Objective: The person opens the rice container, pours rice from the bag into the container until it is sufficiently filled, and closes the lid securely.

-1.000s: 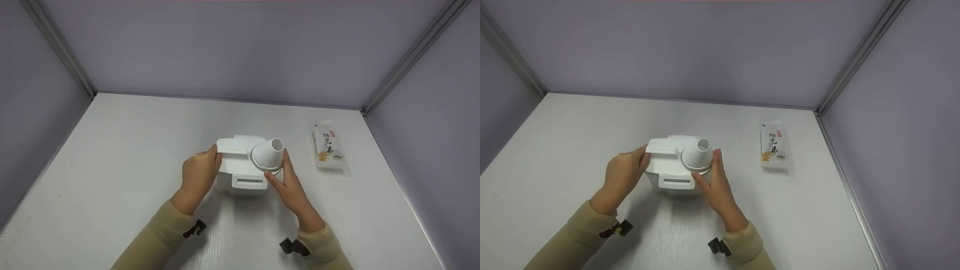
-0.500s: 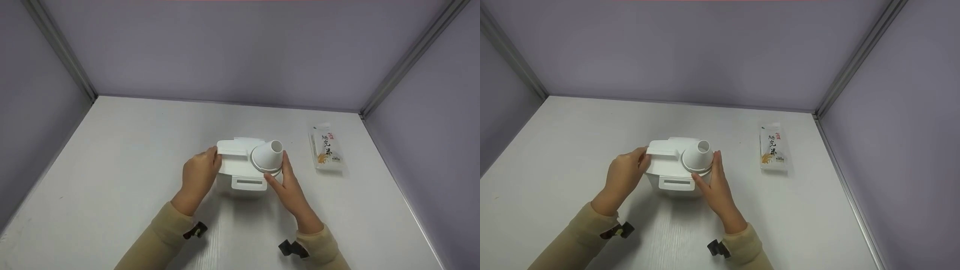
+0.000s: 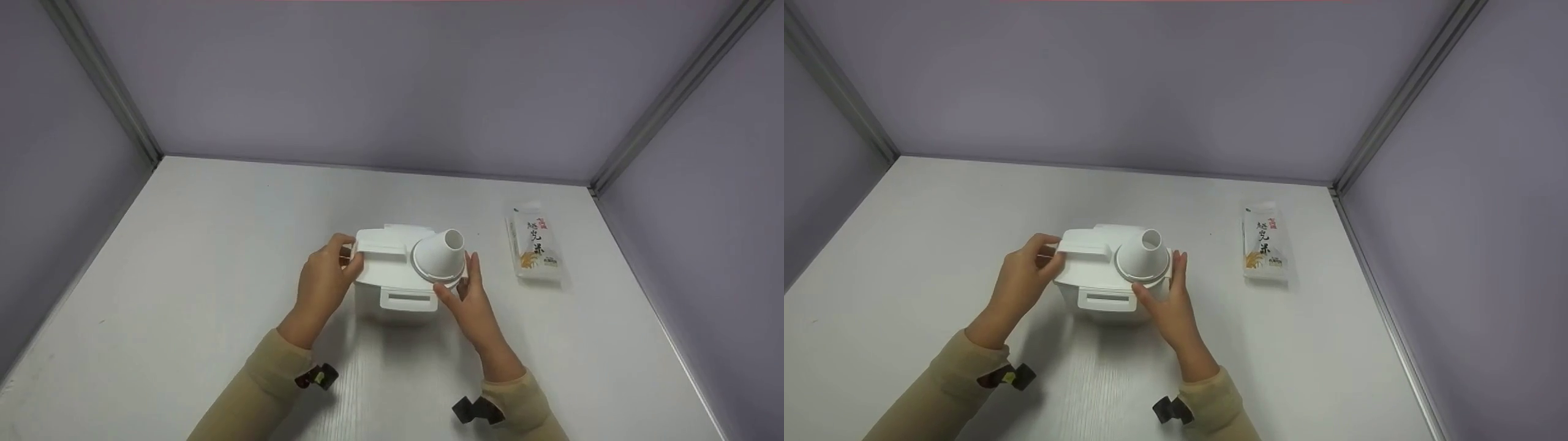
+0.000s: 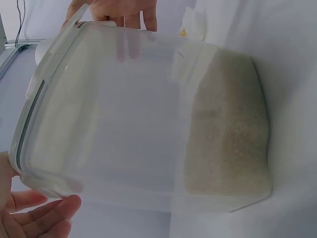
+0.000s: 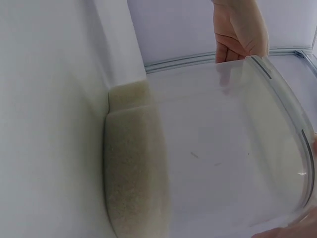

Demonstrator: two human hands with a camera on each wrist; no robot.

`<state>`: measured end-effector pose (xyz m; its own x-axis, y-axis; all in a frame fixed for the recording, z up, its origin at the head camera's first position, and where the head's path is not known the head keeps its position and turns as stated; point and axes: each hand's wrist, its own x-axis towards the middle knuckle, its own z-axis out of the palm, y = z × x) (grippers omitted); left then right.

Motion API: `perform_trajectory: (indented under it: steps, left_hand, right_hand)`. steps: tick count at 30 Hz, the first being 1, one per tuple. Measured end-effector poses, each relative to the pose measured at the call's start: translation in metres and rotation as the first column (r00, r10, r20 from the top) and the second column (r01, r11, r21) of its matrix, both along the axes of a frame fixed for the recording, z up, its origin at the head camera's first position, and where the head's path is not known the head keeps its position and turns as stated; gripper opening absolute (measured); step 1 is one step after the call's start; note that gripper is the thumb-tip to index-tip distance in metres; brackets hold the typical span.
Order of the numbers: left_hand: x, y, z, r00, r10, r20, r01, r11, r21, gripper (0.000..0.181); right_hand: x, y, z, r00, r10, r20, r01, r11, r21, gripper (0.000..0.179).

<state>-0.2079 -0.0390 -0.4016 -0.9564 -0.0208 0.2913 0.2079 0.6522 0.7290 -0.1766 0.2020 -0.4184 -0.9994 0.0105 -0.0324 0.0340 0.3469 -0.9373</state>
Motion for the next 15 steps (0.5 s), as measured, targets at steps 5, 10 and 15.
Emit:
perform_trajectory:
  steps: [5,10,15]
  left_hand:
    - [-0.0028,-0.0012,-0.0028,0.998,-0.016,0.062,0.012,0.997,0.074,0.034]
    - [-0.0047,-0.0009,-0.0026,0.998,-0.022,0.063,0.016,0.995,0.094,0.033]
    - [-0.0056,0.0001,-0.0024,0.997,-0.027,0.069,0.02,0.994,0.108,0.033]
  right_hand:
    - [-0.0005,0.0011,-0.0014,1.0,0.002,-0.011,-0.003,1.0,-0.01,0.103]
    - [-0.0011,0.0026,-0.0012,1.0,-0.004,-0.003,0.004,1.0,-0.003,0.103]
    - [-0.0016,0.0046,0.0,1.0,-0.005,0.014,0.005,1.0,-0.014,0.101]
